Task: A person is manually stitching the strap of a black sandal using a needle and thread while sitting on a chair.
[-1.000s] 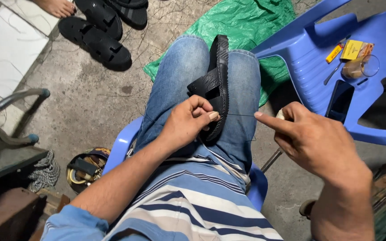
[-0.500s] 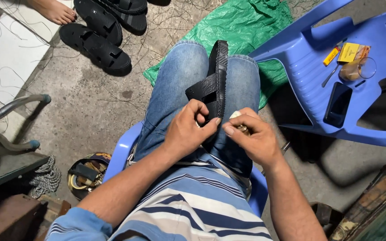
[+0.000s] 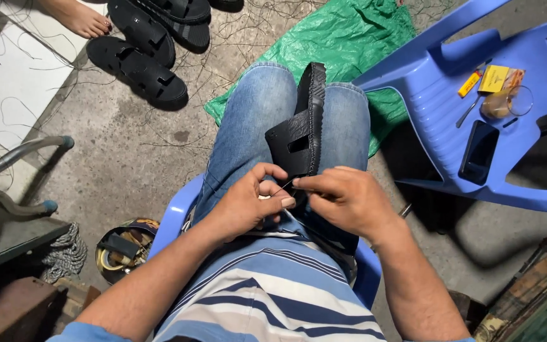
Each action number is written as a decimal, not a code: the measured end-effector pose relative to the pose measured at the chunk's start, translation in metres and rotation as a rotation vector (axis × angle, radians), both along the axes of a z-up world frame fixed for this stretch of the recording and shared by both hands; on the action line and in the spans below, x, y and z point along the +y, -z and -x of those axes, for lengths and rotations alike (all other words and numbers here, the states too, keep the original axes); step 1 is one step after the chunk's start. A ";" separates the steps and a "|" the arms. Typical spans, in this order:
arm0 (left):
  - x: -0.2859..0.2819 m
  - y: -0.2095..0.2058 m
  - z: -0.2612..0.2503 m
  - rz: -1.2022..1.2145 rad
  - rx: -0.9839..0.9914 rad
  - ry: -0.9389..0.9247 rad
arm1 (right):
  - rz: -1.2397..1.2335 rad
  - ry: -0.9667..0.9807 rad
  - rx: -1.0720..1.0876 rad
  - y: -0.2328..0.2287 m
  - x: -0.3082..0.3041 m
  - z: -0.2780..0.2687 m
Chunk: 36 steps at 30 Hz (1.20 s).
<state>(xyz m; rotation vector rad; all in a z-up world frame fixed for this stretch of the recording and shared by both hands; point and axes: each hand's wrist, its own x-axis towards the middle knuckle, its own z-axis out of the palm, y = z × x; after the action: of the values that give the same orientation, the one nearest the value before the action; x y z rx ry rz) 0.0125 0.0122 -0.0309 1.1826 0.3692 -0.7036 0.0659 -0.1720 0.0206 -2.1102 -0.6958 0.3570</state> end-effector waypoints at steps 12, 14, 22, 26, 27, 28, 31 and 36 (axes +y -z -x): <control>0.014 -0.025 -0.022 -0.479 -0.133 0.150 | -1.994 0.782 0.776 0.063 -0.337 -0.076; 0.015 -0.029 -0.021 -0.530 -0.126 0.226 | -1.687 1.198 0.419 0.079 -0.361 -0.075; 0.017 -0.029 -0.020 -0.521 -0.334 0.385 | 0.053 0.460 -0.346 0.015 -0.056 -0.001; 0.020 -0.043 -0.018 -0.594 -0.472 0.474 | 0.030 0.336 -0.169 0.044 -0.023 0.014; 0.023 -0.046 -0.017 -0.565 -0.518 0.466 | 0.009 0.394 -0.036 0.052 -0.023 0.015; 0.029 -0.056 -0.017 -0.571 -0.522 0.460 | 0.005 0.389 -0.043 0.050 -0.023 0.010; 0.040 -0.075 -0.012 0.121 -0.725 0.315 | -0.047 0.406 0.154 0.046 -0.025 0.007; 0.010 -0.029 -0.005 -0.053 -0.057 -0.124 | -0.170 0.348 0.252 0.048 -0.030 0.007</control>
<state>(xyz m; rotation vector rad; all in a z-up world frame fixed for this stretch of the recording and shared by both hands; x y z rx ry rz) 0.0175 0.0224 -0.0017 1.2163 0.4119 -0.5544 0.0591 -0.2021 -0.0269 -1.9348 -0.1981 0.3483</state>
